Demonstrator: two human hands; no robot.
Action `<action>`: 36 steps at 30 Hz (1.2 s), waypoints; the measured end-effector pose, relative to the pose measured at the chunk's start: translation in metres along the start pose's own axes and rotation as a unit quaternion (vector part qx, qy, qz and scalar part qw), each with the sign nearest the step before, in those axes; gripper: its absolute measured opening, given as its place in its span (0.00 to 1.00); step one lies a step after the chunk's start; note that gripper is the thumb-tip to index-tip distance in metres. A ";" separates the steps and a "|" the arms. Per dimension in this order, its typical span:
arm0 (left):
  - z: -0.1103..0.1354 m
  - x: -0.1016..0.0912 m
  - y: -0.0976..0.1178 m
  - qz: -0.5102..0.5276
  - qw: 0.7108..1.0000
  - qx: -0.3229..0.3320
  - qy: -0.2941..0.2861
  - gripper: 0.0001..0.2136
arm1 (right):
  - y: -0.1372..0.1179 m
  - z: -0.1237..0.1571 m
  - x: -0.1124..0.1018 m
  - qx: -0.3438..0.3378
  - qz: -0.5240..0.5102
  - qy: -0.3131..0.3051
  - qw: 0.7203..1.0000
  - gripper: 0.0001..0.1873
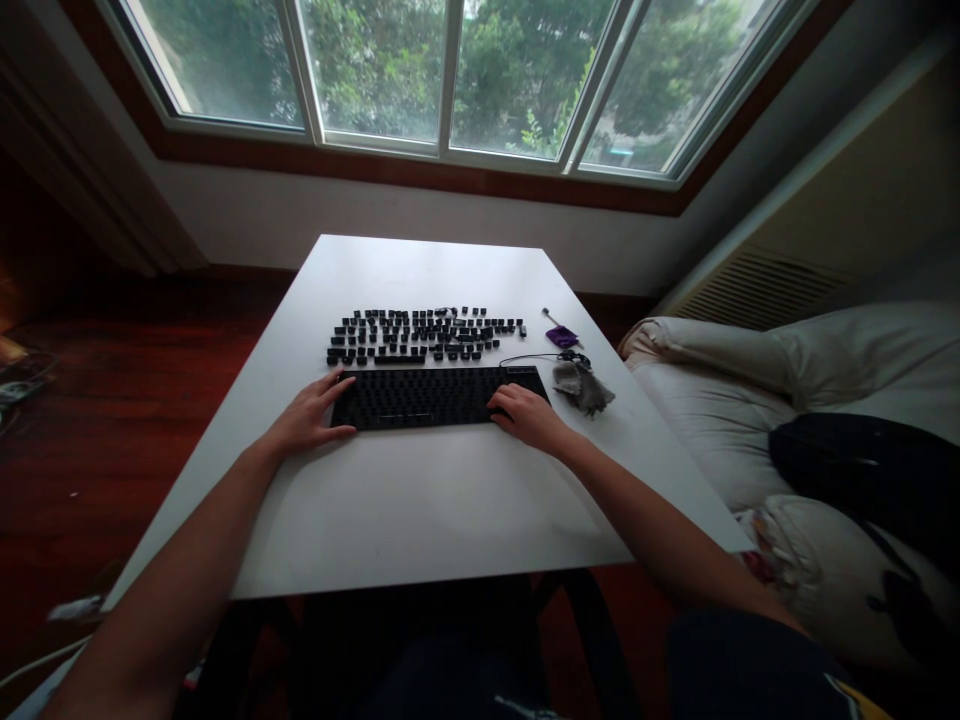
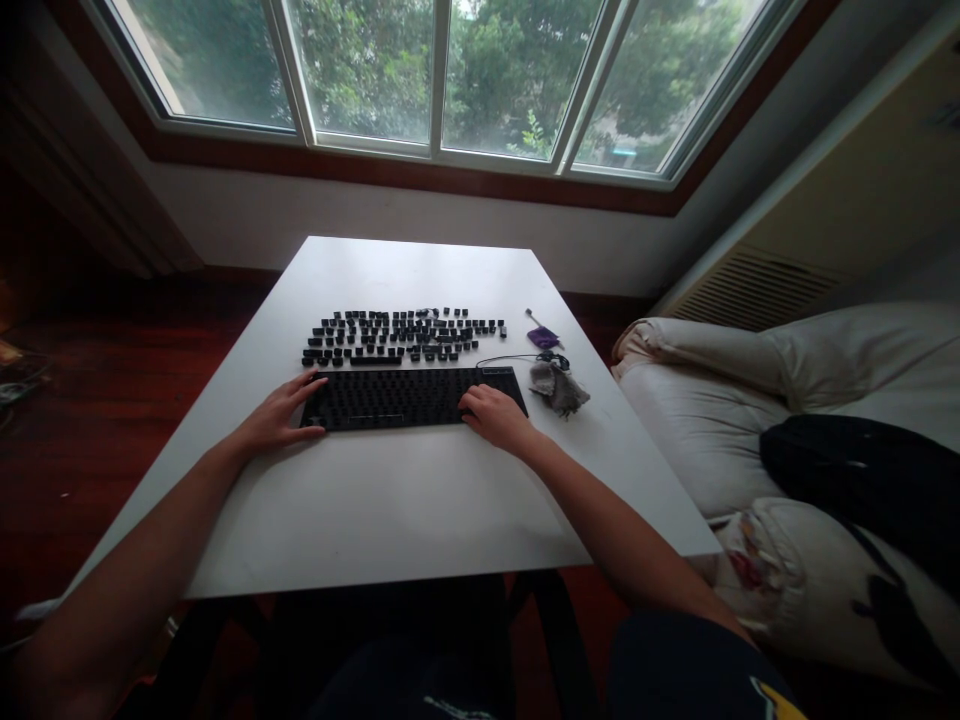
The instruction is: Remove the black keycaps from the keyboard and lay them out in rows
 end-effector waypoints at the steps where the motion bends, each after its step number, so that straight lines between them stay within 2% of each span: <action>1: 0.000 0.000 0.000 0.000 1.000 -0.001 0.000 0.44 | -0.001 0.002 0.001 -0.006 0.005 0.006 1.000 0.07; 5: 0.000 0.000 -0.001 0.003 1.000 -0.003 0.002 0.44 | -0.003 0.014 0.010 -0.012 0.025 0.051 0.998 0.12; 11: 0.000 0.000 -0.001 0.000 1.000 -0.002 0.001 0.44 | -0.011 0.022 0.016 0.014 0.070 0.102 0.992 0.28; 13: 0.000 0.000 -0.001 0.000 1.000 -0.003 0.001 0.44 | -0.016 0.019 0.020 0.013 0.095 0.089 0.991 0.33; 18: 0.000 0.000 -0.001 0.008 1.000 -0.007 0.001 0.45 | -0.021 0.017 0.038 0.023 0.138 0.011 0.990 0.42; 29: 0.001 -0.002 0.000 0.011 1.000 -0.011 -0.001 0.45 | -0.026 0.016 0.038 0.040 0.125 -0.014 0.991 0.44; 33: 0.003 -0.004 0.000 0.012 1.000 -0.011 0.003 0.44 | -0.028 0.016 0.038 0.058 0.118 -0.012 0.991 0.41; 36: 0.003 -0.005 0.001 0.014 1.000 -0.010 0.003 0.44 | -0.025 0.009 0.031 0.074 0.080 0.008 0.994 0.33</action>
Point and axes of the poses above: each hand's wrist, its own z-axis away from the middle knuckle, its own x-axis out of the palm, y = z × x, the point moved 3 cm from there along -z, towards the middle knuckle, and after that the axes turned 13 degrees about y, right-handed, at the moved point
